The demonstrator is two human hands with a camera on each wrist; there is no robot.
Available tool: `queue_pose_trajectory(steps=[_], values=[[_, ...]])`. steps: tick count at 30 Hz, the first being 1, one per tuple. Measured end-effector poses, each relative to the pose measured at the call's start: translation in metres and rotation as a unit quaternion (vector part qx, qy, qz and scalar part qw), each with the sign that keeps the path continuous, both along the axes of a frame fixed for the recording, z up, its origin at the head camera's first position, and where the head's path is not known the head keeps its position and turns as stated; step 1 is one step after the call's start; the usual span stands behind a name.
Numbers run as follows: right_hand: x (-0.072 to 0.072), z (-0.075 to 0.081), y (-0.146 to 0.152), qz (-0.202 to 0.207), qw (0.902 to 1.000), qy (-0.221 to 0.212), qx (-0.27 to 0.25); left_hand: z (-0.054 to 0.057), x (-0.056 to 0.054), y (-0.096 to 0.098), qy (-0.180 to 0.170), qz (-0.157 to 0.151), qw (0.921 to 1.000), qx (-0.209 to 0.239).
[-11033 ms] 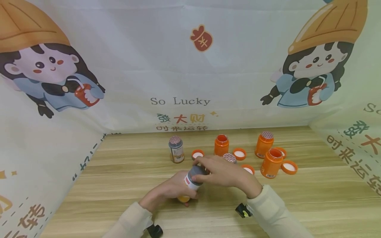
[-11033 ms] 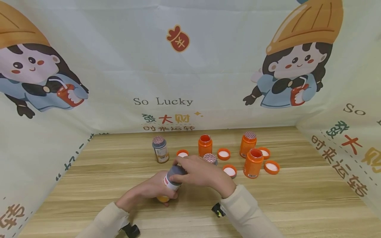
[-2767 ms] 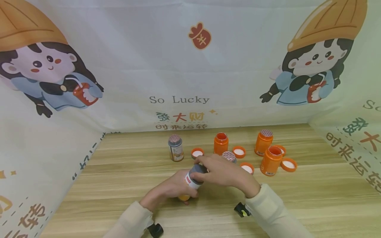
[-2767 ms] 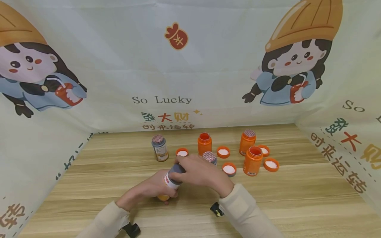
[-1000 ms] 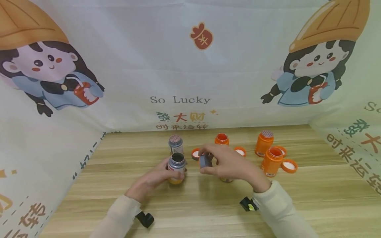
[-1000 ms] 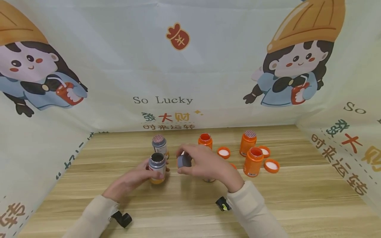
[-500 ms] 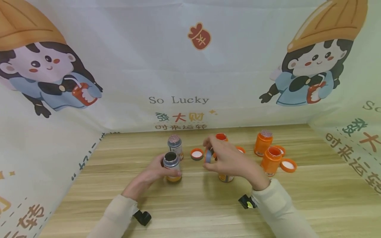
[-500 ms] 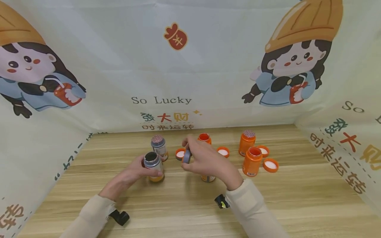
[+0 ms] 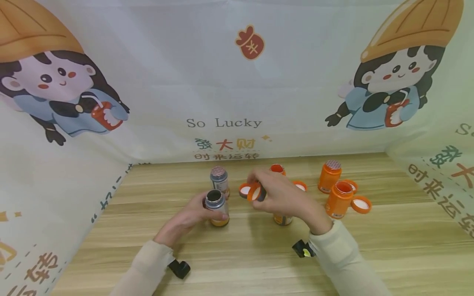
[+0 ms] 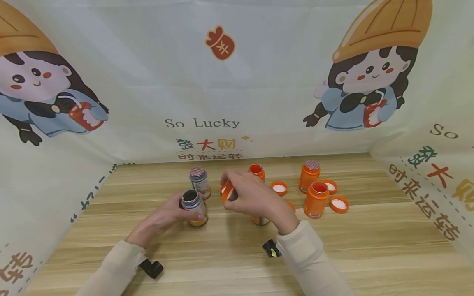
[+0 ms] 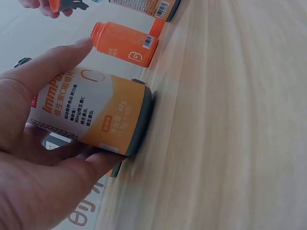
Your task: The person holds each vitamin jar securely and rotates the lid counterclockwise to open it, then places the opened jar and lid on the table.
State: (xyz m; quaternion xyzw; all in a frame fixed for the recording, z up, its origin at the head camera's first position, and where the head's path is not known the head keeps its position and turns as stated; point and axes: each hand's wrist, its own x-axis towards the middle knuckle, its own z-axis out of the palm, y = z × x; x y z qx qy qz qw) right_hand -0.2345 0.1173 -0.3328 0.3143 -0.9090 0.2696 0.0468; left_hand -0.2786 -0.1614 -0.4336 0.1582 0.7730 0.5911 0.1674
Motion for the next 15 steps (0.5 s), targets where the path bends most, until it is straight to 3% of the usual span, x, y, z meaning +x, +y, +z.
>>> queue_pose_trajectory(steps=[5,15], values=[[0.000,0.000,-0.003,0.001,1.0000,-0.001,-0.002,0.001,-0.001,0.000,-0.007,-0.006,0.9999,-0.005],[-0.008,-0.003,-0.016,0.023,0.9997,-0.002,-0.003,0.000,0.000,0.001,0.013,-0.005,0.9995,-0.029]])
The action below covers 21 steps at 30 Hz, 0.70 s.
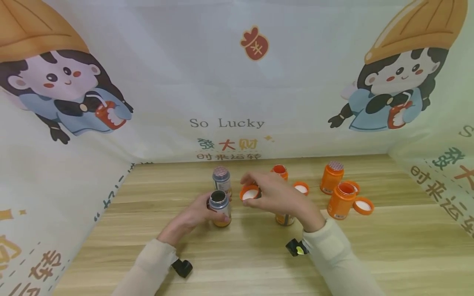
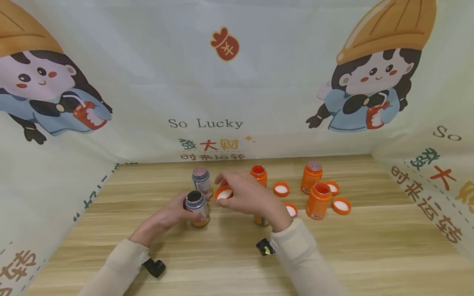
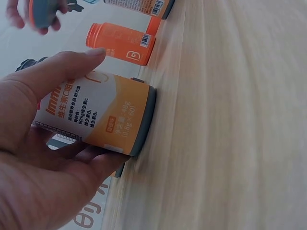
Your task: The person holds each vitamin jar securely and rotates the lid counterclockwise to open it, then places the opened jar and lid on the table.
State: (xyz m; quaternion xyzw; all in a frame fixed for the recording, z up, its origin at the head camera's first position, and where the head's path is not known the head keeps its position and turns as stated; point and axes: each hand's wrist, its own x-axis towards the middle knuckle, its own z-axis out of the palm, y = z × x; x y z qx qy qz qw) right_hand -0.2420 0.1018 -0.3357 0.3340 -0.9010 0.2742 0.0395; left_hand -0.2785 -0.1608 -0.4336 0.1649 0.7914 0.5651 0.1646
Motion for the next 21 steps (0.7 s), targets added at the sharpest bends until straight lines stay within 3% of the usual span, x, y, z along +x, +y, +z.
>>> queue_pose_trajectory(steps=[9,16,21], values=[[-0.009,-0.012,-0.015,-0.020,0.9995,-0.026,-0.008,0.000,0.001,0.003,-0.004,-0.013,0.9999,-0.002],[-0.015,-0.028,-0.029,-0.022,0.9994,-0.004,0.028,0.001,0.000,-0.001,0.002,-0.011,0.9999,-0.008],[-0.015,-0.041,-0.038,-0.028,0.9975,-0.012,0.064,0.001,0.000,-0.002,0.001,-0.014,0.9999,-0.004]])
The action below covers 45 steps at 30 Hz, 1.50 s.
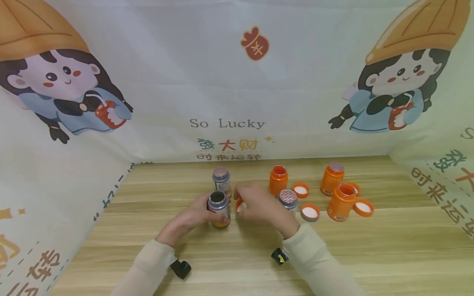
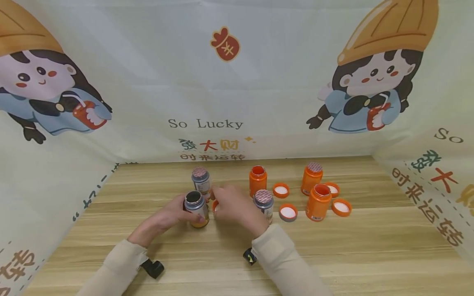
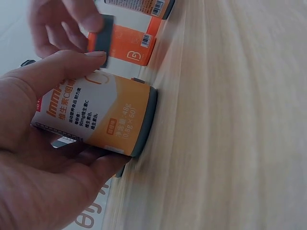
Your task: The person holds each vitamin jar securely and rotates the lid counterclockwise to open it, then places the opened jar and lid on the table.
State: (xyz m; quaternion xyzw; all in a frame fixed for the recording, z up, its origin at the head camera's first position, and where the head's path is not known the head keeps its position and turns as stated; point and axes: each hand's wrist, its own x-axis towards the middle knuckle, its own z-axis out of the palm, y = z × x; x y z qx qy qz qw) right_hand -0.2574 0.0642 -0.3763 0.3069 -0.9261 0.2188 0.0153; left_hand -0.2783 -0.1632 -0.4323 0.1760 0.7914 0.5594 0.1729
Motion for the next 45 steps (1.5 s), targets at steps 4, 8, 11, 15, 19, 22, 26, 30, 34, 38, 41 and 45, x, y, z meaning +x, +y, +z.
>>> queue_pose_trajectory(steps=[4,8,11,15,19,22,26,30,34,38,41,45], values=[[0.000,-0.011,-0.004,-0.021,0.9990,-0.020,0.035,0.000,0.000,0.000,0.001,0.000,1.0000,-0.001],[-0.002,-0.020,-0.004,-0.029,0.9980,-0.039,0.042,0.000,-0.001,0.001,0.000,0.000,1.0000,0.001],[-0.003,-0.024,-0.004,-0.022,0.9981,-0.038,0.042,0.000,0.000,0.001,-0.002,0.002,1.0000,0.001],[-0.004,-0.026,-0.005,-0.018,0.9982,-0.038,0.043,0.000,0.001,0.001,-0.006,0.003,1.0000,0.006],[-0.004,-0.027,-0.005,-0.018,0.9980,-0.041,0.045,0.000,0.001,0.002,-0.013,0.005,0.9998,0.012],[-0.003,-0.029,-0.006,-0.021,0.9976,-0.044,0.049,-0.001,0.001,0.002,-0.017,0.005,0.9998,0.011],[-0.003,-0.030,-0.006,-0.026,0.9971,-0.047,0.054,-0.001,0.001,0.002,-0.020,0.004,0.9998,0.009],[-0.003,-0.029,-0.007,-0.030,0.9967,-0.050,0.057,-0.001,0.001,0.002,-0.017,0.006,0.9998,0.006],[-0.003,-0.028,-0.008,-0.035,0.9958,-0.058,0.062,0.001,0.000,0.001,-0.018,0.005,0.9998,0.008],[-0.004,-0.028,-0.008,-0.038,0.9949,-0.066,0.066,0.002,0.000,0.001,-0.019,0.003,0.9998,0.008],[-0.004,-0.026,-0.006,-0.034,0.9947,-0.075,0.061,0.001,0.001,0.001,-0.021,0.008,0.9997,0.002],[-0.001,-0.009,0.001,-0.031,0.9939,-0.099,0.039,0.001,0.000,0.001,-0.025,0.012,0.9996,-0.008]])
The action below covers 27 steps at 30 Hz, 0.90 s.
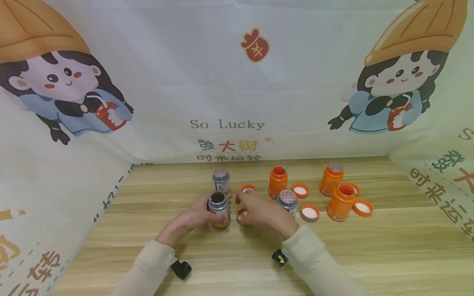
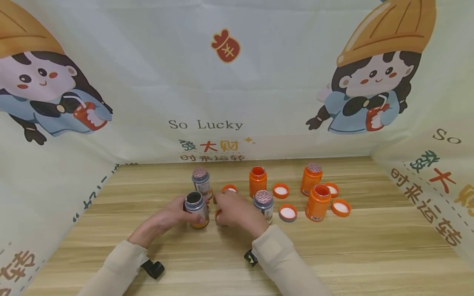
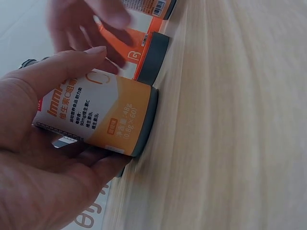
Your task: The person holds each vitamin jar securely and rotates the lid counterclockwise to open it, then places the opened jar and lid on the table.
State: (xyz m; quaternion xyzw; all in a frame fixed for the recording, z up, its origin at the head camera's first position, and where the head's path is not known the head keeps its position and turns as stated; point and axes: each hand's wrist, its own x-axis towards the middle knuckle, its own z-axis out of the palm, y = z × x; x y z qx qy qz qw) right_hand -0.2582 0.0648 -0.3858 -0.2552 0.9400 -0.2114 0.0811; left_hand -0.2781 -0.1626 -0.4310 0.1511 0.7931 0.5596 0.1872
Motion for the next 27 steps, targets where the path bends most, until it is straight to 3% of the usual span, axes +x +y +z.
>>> queue_pose_trajectory(steps=[6,10,15,19,27], values=[[0.015,0.041,0.023,0.007,0.9985,0.022,-0.049,-0.001,0.001,0.000,0.001,0.003,1.0000,0.000],[0.020,0.056,0.045,0.030,0.9941,0.045,-0.093,-0.001,0.001,0.000,0.005,0.006,1.0000,-0.006],[0.018,0.067,0.065,0.038,0.9913,0.070,-0.105,-0.001,0.000,0.000,0.012,0.010,0.9998,-0.010],[0.014,0.070,0.070,0.030,0.9909,0.064,-0.114,-0.001,0.001,0.000,0.017,0.015,0.9996,-0.017],[0.017,0.071,0.071,0.054,0.9908,0.052,-0.113,0.000,0.002,-0.001,0.009,0.013,0.9998,-0.014]])
